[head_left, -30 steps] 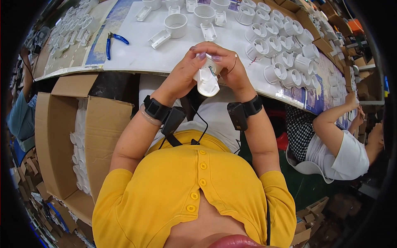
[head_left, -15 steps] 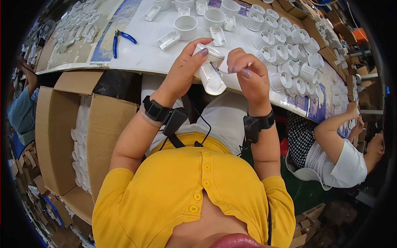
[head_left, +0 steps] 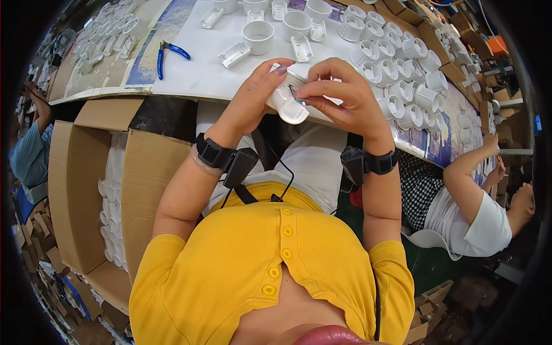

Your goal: The person trims a white plastic housing using shears, places it into a box, and picks up another housing. They then thread the wires of a small fan through the housing and press the fan into place by hand.

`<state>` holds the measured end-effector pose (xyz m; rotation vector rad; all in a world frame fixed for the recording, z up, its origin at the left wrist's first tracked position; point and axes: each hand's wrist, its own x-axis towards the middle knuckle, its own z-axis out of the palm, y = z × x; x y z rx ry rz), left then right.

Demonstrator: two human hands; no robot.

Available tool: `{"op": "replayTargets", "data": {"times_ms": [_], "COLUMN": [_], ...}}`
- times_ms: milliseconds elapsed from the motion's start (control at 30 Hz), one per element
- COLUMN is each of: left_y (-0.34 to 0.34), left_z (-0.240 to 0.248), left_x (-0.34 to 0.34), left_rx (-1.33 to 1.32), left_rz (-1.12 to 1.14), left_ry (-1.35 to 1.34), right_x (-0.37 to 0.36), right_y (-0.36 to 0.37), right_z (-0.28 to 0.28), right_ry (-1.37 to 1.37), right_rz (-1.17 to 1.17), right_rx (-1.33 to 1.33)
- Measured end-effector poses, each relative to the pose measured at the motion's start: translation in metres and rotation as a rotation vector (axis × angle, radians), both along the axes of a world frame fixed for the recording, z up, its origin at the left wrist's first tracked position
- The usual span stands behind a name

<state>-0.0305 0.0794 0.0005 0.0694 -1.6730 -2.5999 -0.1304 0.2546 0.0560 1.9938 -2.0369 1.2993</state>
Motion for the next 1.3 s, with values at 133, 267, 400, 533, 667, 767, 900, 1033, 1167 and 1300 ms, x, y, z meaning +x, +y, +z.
{"op": "replayTargets", "data": {"times_ms": [133, 267, 400, 533, 667, 767, 900, 1033, 1167, 1300], "left_y": [0.001, -0.002, -0.004, -0.004, 0.000, 0.000, 0.004, 0.003, -0.002, -0.001], "left_z": [-0.007, -0.005, -0.008, -0.010, -0.005, -0.008, -0.013, -0.008, -0.012, -0.016], "left_x": [-0.002, -0.002, -0.002, -0.002, 0.000, 0.006, 0.008, 0.009, 0.007, 0.004], "left_rx": [0.089, 0.079, 0.088, 0.081, 0.047, 0.219, -0.067, -0.547, -0.807, -0.875], "left_rz": [0.004, -0.003, -0.028, -0.043, -0.047, -0.076, 0.079, 0.177, 0.204, 0.291], "left_ry": [0.019, 0.001, 0.007, -0.011, -0.009, -0.030, 0.225, 0.385, 0.456, 0.516], "right_x": [0.011, 0.004, 0.000, 0.003, 0.008, 0.019, 0.018, 0.017, 0.019, 0.014], "right_y": [-0.009, -0.011, -0.014, -0.018, -0.028, -0.034, -0.032, -0.031, -0.031, -0.035], "right_z": [0.001, -0.001, -0.002, -0.012, -0.035, -0.042, -0.041, -0.035, -0.031, -0.040], "right_ry": [0.008, 0.115, 0.132, 0.008, -0.301, -0.385, -0.500, -0.255, -0.071, -0.382], "right_rz": [-0.064, 0.000, 0.029, -0.089, -0.193, -0.196, -0.223, -0.241, -0.308, -0.322], "right_rx": [-0.054, -0.048, -0.063, -0.120, -0.284, -0.295, -0.271, -0.286, -0.318, -0.283]}}
